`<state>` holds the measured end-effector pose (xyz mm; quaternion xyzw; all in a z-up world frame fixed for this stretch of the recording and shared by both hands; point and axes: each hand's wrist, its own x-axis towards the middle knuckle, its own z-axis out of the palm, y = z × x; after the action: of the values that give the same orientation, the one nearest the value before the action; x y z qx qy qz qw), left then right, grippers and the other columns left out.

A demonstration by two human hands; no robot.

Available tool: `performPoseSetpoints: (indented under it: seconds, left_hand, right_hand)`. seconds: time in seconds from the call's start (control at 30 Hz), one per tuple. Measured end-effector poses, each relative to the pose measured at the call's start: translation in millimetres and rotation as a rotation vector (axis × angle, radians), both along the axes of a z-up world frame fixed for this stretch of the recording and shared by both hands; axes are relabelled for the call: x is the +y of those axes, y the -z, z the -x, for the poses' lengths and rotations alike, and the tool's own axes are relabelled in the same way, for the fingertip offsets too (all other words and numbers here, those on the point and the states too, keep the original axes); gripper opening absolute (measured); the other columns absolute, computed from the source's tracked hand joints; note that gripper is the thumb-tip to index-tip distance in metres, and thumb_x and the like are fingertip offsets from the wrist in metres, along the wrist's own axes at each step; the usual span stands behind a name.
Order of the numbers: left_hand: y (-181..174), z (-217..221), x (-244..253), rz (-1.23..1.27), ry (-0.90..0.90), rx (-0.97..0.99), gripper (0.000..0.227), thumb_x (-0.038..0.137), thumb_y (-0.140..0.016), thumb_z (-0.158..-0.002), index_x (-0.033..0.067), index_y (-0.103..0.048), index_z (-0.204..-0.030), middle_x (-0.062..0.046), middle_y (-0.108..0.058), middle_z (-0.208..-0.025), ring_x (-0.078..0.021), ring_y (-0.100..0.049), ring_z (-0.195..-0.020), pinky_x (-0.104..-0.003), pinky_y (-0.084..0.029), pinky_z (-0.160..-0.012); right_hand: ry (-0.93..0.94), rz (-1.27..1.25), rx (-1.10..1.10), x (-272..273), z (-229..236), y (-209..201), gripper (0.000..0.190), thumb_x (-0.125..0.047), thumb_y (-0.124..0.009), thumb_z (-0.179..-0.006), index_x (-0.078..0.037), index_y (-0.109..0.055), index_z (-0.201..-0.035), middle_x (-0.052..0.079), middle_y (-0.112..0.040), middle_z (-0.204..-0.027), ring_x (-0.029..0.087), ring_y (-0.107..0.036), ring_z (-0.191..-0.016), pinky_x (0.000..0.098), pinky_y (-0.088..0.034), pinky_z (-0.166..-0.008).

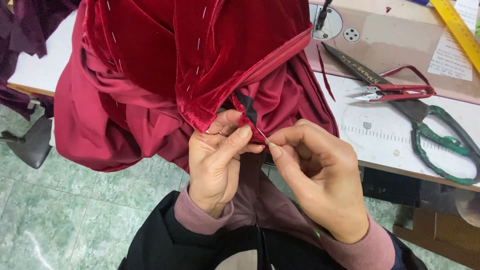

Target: Hand-sewing a seam on a red velvet garment using a needle and thread at a sewing workstation.

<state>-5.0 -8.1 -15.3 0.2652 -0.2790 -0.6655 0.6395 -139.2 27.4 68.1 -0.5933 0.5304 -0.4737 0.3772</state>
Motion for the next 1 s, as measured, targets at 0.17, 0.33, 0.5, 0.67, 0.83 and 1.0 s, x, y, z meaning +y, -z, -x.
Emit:
performPoseSetpoints:
  seconds: [0.17, 0.33, 0.5, 0.67, 0.83, 1.0]
  left_hand:
    - [-9, 1, 2, 0.055, -0.017, -0.090, 0.019, -0.002, -0.066, -0.087, -0.0003, -0.064, -0.106, -0.010, -0.067, -0.096, -0.0190, -0.068, -0.082, -0.032, -0.065, -0.064]
    - [-19, 3, 3, 0.085, -0.070, -0.179, 0.014, 0.001, -0.069, -0.086, -0.0023, -0.068, -0.100, -0.010, -0.066, -0.096, -0.0215, -0.068, -0.081, -0.034, -0.067, -0.062]
    - [-25, 6, 7, 0.060, -0.094, -0.145, 0.018, 0.001, -0.068, -0.085, -0.0034, -0.065, -0.102, -0.013, -0.067, -0.088, -0.0218, -0.068, -0.081, -0.039, -0.067, -0.068]
    - [-26, 4, 9, 0.078, -0.113, -0.192, 0.020, 0.002, -0.069, -0.085, -0.0042, -0.064, -0.103, -0.015, -0.068, -0.090, -0.0225, -0.070, -0.080, -0.036, -0.067, -0.070]
    - [-23, 1, 9, 0.046, -0.144, -0.245, 0.019, 0.000, -0.069, -0.083, -0.0037, -0.065, -0.102, -0.016, -0.069, -0.089, -0.0204, -0.070, -0.078, -0.033, -0.066, -0.071]
    - [-20, -5, 10, 0.005, -0.111, -0.217, 0.020, -0.002, -0.067, -0.083, -0.0072, -0.064, -0.102, -0.021, -0.070, -0.085, -0.0250, -0.072, -0.078, -0.036, -0.066, -0.074]
  right_hand:
    - [0.056, 0.088, 0.078, -4, 2, -6, 0.003, -0.003, -0.061, -0.091, -0.001, -0.063, -0.089, 0.004, -0.055, -0.076, 0.007, -0.046, -0.057, 0.0177, -0.035, -0.049]
    - [0.051, 0.204, 0.178, -14, -4, -12, 0.005, -0.002, -0.063, -0.091, -0.002, -0.059, -0.087, 0.005, -0.055, -0.077, 0.008, -0.046, -0.055, 0.0184, -0.036, -0.049]
    - [0.033, 0.328, 0.299, -18, -11, -8, 0.007, 0.002, -0.064, -0.090, -0.002, -0.058, -0.087, 0.005, -0.056, -0.076, 0.009, -0.046, -0.053, 0.0199, -0.038, -0.048]
    - [0.065, 0.413, 0.373, -18, -17, -7, 0.009, 0.003, -0.065, -0.090, -0.003, -0.058, -0.088, 0.005, -0.053, -0.073, 0.011, -0.046, -0.054, 0.0222, -0.038, -0.050]
    - [0.055, 0.494, 0.394, -22, -23, -3, 0.009, 0.007, -0.063, -0.089, 0.000, -0.058, -0.087, 0.006, -0.050, -0.070, 0.015, -0.045, -0.059, 0.0255, -0.037, -0.054]
    - [0.029, 0.450, 0.358, -26, -26, 2, 0.010, 0.005, -0.064, -0.090, -0.002, -0.059, -0.085, 0.005, -0.049, -0.071, 0.012, -0.043, -0.056, 0.0231, -0.037, -0.052]
